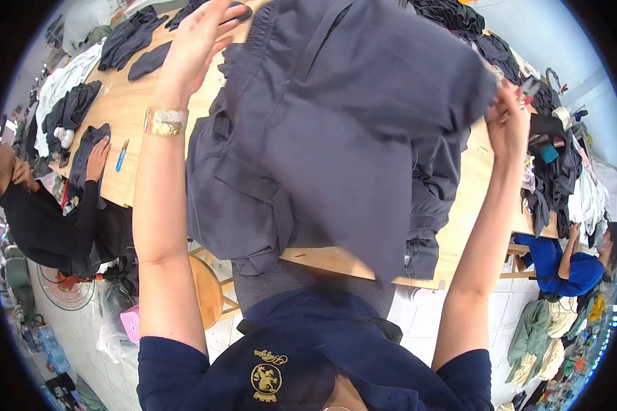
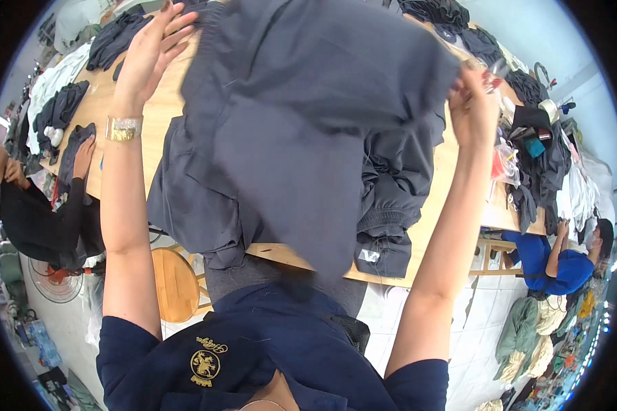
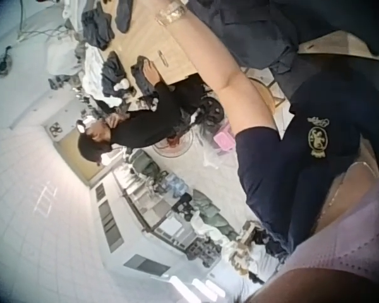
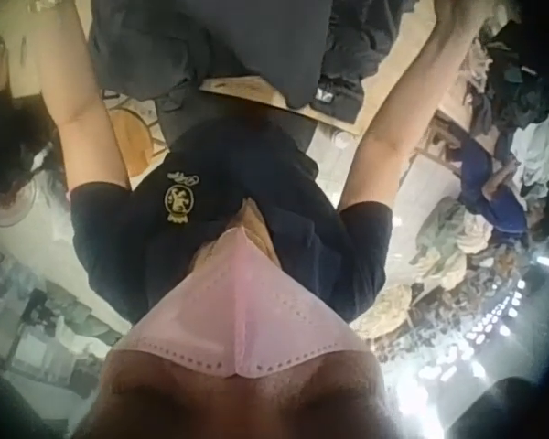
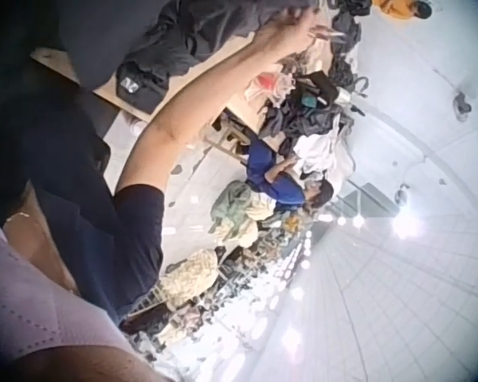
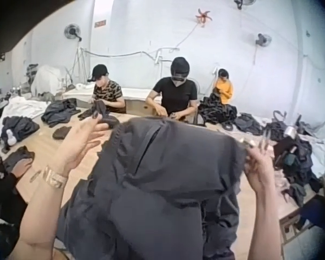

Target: Inspecting and trimming loose threads from finished dark grey garments on a large production table.

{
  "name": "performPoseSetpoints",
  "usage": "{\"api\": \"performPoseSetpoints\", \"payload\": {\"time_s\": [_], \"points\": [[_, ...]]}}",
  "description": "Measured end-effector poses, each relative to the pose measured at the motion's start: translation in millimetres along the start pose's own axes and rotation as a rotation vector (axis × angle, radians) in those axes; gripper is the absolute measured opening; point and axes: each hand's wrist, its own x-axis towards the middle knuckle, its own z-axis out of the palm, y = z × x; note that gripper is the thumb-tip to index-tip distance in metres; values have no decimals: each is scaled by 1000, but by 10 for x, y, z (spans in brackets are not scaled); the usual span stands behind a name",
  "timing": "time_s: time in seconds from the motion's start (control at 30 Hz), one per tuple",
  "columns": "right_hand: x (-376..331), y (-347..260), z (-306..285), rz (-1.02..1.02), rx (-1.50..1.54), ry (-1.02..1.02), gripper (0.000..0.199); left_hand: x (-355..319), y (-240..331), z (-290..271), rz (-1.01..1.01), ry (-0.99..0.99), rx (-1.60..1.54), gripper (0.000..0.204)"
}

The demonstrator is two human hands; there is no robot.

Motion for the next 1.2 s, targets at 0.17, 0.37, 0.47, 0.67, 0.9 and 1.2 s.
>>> {"api": "performPoseSetpoints", "payload": {"time_s": [0.17, 0.37, 0.47, 0.67, 0.9, 1.2], "points": [[-834, 486, -229, -15, -461, -1, 13, -726, -190, 451, -150, 371, 626, 29], [-1898, 1218, -492, 180, -500, 184, 14, -1534, -985, 1223, -378, 393, 253, 12], [-1971, 1245, -315, 132, -544, 228, 15, -1745, -1369, 1660, -352, 377, 502, 35], [-1817, 1430, -267, -24, -871, -19, 13, -1807, -1602, 1946, -156, 94, 881, 7], [-2311, 1202, 233, -163, -626, -37, 19, -1887, -1132, 1808, -188, 239, 911, 31], [-2322, 933, 514, 119, -240, -278, 18, -1802, -1059, 1828, -89, 259, 944, 37]]}}
